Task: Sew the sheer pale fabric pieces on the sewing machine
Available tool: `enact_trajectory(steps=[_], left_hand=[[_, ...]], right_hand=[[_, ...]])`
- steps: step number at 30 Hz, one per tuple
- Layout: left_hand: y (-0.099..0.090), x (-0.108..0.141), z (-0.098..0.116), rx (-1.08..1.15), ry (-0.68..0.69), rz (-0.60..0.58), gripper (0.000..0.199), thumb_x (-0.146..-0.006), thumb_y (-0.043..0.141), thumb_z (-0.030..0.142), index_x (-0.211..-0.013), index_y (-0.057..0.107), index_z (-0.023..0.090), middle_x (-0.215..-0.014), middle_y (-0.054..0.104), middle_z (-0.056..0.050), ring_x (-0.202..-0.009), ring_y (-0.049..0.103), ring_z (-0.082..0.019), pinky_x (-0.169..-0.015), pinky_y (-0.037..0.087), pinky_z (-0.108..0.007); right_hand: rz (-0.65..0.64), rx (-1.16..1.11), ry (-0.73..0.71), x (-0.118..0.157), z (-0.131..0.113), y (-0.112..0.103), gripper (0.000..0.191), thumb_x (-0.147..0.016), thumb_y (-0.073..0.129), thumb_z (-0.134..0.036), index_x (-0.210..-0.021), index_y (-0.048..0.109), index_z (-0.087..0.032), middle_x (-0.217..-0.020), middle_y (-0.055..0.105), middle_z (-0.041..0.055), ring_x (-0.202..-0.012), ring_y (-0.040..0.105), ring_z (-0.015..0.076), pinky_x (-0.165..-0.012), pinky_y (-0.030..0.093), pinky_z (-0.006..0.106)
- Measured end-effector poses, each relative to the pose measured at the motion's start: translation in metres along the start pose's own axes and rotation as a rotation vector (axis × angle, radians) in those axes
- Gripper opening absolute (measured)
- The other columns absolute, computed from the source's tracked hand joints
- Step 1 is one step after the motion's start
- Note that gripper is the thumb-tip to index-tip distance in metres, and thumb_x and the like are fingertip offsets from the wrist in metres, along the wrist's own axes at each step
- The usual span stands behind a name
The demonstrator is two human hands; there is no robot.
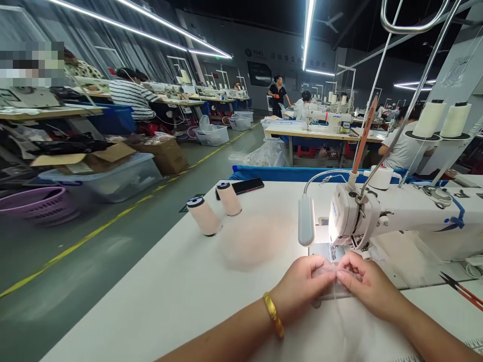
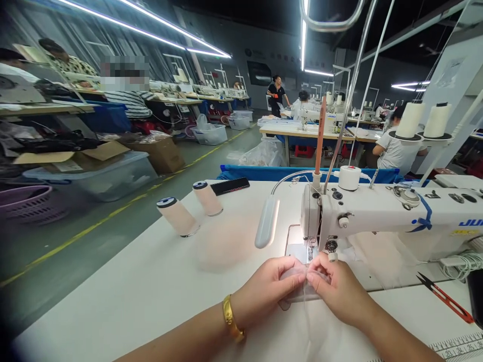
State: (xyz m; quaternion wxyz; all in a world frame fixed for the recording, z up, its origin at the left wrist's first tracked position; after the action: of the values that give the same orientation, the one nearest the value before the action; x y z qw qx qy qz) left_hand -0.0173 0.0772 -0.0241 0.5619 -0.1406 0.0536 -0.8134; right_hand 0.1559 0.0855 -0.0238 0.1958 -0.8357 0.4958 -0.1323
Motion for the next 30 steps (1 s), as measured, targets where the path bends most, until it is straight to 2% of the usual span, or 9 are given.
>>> enact_trajectory(steps=[6, 9, 12, 15, 17, 23, 26, 30], left_hand=[[0.0023, -0.0001, 0.0035, -0.081, 0.057, -0.01, 0.04, -0.084, 0.055, 0.052, -0.061, 0.042, 0.022, -0.057, 0.041, 0.005, -0.058, 0.041, -0.014, -0.053, 0.031, -0.025], [0.0052, 0.002, 0.0057, -0.105, 0.08, -0.014, 0.042, -0.085, 0.055, 0.051, -0.059, 0.04, 0.022, -0.056, 0.041, 0.005, -0.059, 0.041, -0.014, -0.055, 0.032, -0.025], [0.0055, 0.0045, 0.0081, -0.121, 0.094, 0.045, 0.039, -0.086, 0.057, 0.05, -0.063, 0.048, 0.021, -0.062, 0.048, 0.003, -0.061, 0.045, -0.015, -0.057, 0.036, -0.026], [0.0043, 0.0059, 0.0083, -0.081, 0.077, 0.116, 0.03, -0.084, 0.062, 0.05, -0.076, 0.06, 0.021, -0.073, 0.058, 0.001, -0.062, 0.051, -0.016, -0.058, 0.041, -0.027], [0.0036, 0.006, 0.0084, -0.075, 0.086, 0.155, 0.028, -0.083, 0.065, 0.048, -0.078, 0.061, 0.021, -0.077, 0.06, 0.0, -0.064, 0.053, -0.017, -0.058, 0.043, -0.027], [0.0051, 0.0069, 0.0098, -0.071, 0.163, 0.208, 0.023, -0.083, 0.065, 0.04, -0.072, 0.058, 0.021, -0.081, 0.067, -0.003, -0.073, 0.059, -0.019, -0.062, 0.046, -0.028], [0.0073, 0.0073, 0.0092, -0.038, 0.175, 0.197, 0.023, -0.081, 0.064, 0.036, -0.068, 0.051, 0.022, -0.078, 0.07, -0.003, -0.071, 0.06, -0.019, -0.064, 0.047, -0.029], [0.0076, 0.0064, 0.0075, -0.078, 0.165, 0.214, 0.027, -0.08, 0.063, 0.037, -0.065, 0.047, 0.022, -0.071, 0.065, -0.001, -0.064, 0.055, -0.016, -0.059, 0.044, -0.027]], right_hand=[[0.06, -0.08, 0.018, 0.0029, 0.0006, 0.0021, 0.022, -0.098, 0.057, -0.044, -0.097, 0.063, -0.023, -0.087, 0.062, 0.0009, -0.084, 0.058, 0.0198, -0.074, 0.045, 0.03], [0.073, -0.081, -0.01, 0.0027, 0.0013, 0.005, 0.022, -0.098, 0.057, -0.044, -0.095, 0.063, -0.022, -0.083, 0.062, 0.0005, -0.079, 0.058, 0.0189, -0.07, 0.045, 0.029], [0.084, -0.047, -0.054, 0.0031, 0.0021, 0.0056, 0.022, -0.1, 0.055, -0.041, -0.088, 0.061, -0.023, -0.077, 0.06, -0.0013, -0.073, 0.054, 0.0175, -0.066, 0.042, 0.028], [0.102, 0.001, -0.072, 0.0044, 0.0015, 0.0047, 0.022, -0.101, 0.054, -0.039, -0.088, 0.061, -0.024, -0.077, 0.06, -0.0017, -0.072, 0.054, 0.0176, -0.065, 0.04, 0.028], [0.127, 0.04, -0.081, 0.0055, 0.0, 0.0043, 0.02, -0.101, 0.053, -0.038, -0.089, 0.062, -0.024, -0.078, 0.061, -0.0013, -0.073, 0.054, 0.0181, -0.066, 0.039, 0.029], [0.188, 0.104, -0.101, 0.008, -0.0028, 0.0047, 0.017, -0.099, 0.054, -0.035, -0.089, 0.064, -0.025, -0.081, 0.063, -0.0003, -0.075, 0.055, 0.0191, -0.067, 0.039, 0.029], [0.189, 0.107, -0.134, 0.0091, -0.0033, 0.0046, 0.021, -0.1, 0.054, -0.035, -0.086, 0.064, -0.025, -0.081, 0.064, 0.0, -0.075, 0.056, 0.0192, -0.07, 0.041, 0.03], [0.205, 0.113, -0.174, 0.0105, -0.0033, 0.0037, 0.021, -0.1, 0.054, -0.033, -0.085, 0.066, -0.025, -0.081, 0.066, 0.0005, -0.078, 0.06, 0.0198, -0.074, 0.044, 0.031]])
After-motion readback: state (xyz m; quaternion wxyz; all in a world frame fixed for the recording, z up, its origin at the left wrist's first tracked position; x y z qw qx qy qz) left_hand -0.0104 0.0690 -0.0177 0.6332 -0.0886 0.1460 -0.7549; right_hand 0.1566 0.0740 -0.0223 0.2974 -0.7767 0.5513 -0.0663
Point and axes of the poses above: each hand's wrist, its own x-axis away from the middle knuckle, its own y-axis out of the palm, z = x × y, the point moved 4 cm from there along -x, towards the middle knuckle
